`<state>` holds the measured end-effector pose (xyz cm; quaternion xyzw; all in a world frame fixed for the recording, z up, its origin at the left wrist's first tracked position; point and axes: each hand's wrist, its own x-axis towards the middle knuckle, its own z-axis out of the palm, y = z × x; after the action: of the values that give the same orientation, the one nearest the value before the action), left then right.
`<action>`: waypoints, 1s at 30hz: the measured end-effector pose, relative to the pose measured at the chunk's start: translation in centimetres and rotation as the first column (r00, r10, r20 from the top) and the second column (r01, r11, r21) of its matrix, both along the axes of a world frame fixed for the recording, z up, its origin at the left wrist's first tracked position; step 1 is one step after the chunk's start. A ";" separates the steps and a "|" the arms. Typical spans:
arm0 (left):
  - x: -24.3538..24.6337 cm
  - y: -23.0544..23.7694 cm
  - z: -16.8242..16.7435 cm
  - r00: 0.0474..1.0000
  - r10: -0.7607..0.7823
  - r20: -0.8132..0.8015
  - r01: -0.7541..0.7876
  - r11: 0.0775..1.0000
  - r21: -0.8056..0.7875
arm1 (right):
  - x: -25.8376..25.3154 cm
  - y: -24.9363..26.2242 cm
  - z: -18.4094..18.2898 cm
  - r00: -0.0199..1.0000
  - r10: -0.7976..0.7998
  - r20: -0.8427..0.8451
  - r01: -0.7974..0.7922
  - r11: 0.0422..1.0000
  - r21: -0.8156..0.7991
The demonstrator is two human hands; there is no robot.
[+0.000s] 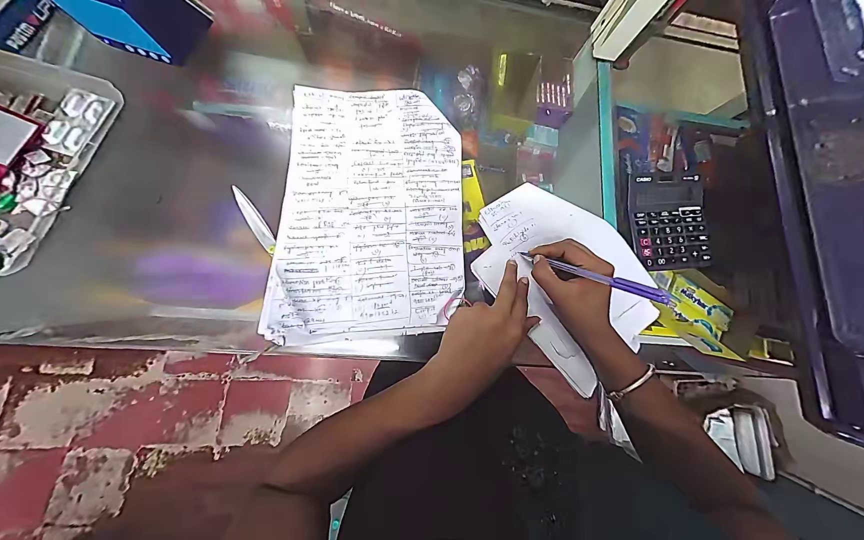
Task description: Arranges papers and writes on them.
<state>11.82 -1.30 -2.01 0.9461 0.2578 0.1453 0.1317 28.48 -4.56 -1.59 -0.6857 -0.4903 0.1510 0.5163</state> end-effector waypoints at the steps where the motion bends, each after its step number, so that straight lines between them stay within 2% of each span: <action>1: 0.0 0.0 0.0 1.000 0.001 0.003 -0.001 1.000 0.002 | 0.0 0.0 0.0 1.000 -0.004 -0.002 0.004 1.000 0.002; 23: 0.0 0.0 0.0 1.000 0.008 0.009 -0.007 0.999 -0.033 | 0.0 0.0 -0.1 0.998 -0.058 0.031 0.057 0.998 0.015; 30: -0.1 0.1 0.2 1.000 0.004 0.001 -0.003 0.999 -0.053 | 0.5 0.2 -0.1 0.995 -0.036 0.098 0.034 0.999 0.021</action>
<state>11.76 -1.25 -1.85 0.9418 0.2632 0.1391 0.1564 28.99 -4.40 -1.68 -0.6957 -0.5043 0.1032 0.5010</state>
